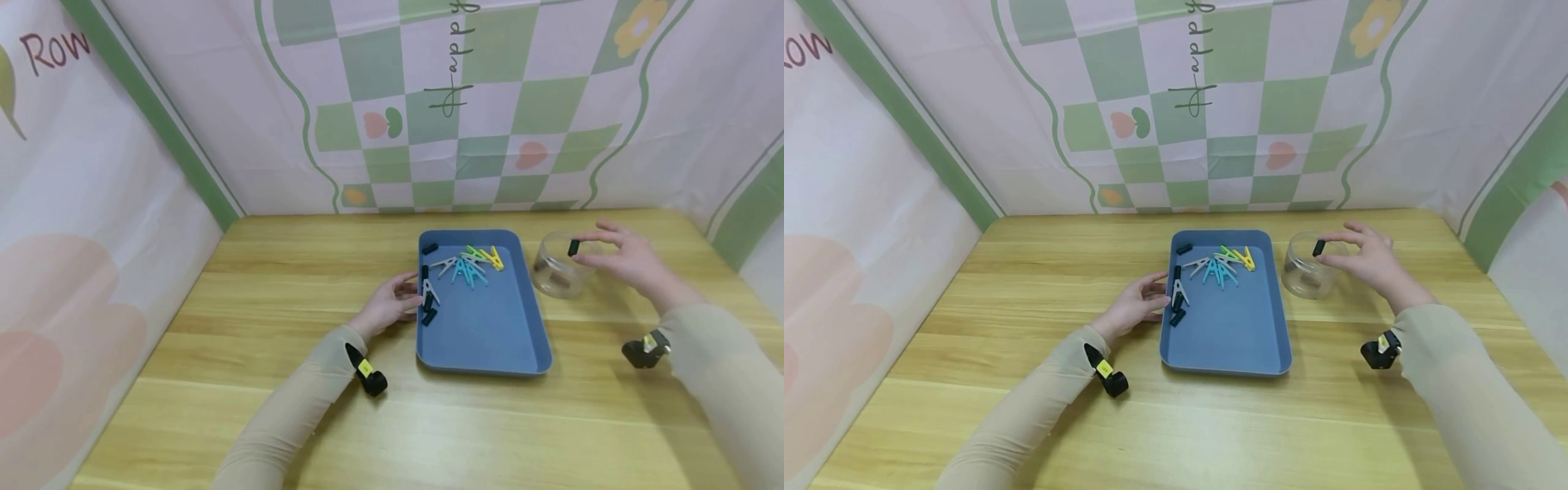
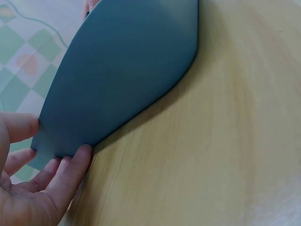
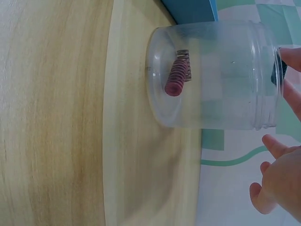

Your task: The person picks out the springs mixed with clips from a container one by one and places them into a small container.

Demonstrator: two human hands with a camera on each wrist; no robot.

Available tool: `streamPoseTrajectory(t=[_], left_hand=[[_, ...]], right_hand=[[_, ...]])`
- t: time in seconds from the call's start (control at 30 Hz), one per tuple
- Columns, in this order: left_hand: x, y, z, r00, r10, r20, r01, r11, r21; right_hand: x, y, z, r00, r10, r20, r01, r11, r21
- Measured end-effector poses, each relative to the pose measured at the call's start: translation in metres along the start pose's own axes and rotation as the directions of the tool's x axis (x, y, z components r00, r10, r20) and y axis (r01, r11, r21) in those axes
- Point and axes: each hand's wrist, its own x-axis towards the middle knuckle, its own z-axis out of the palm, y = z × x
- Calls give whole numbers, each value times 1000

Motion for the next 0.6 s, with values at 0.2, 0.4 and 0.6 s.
streamPoseTrajectory(t=[0.2, 0.4, 0.6], left_hand=[[0, 0, 0, 1000, 1, 6, -1, 1000, 3], [0, 0, 0, 1000, -1, 4, 1, 1000, 4], [-2, 1, 1, 1000, -4, 1, 4, 1000, -2]], right_hand=[[1, 0, 2, 1000, -5, -6, 5, 1000, -7], [1, 0, 2, 1000, -11, -1, 11, 1000, -1], [-1, -2, 2, 1000, 3, 19, -3, 1000, 5]])
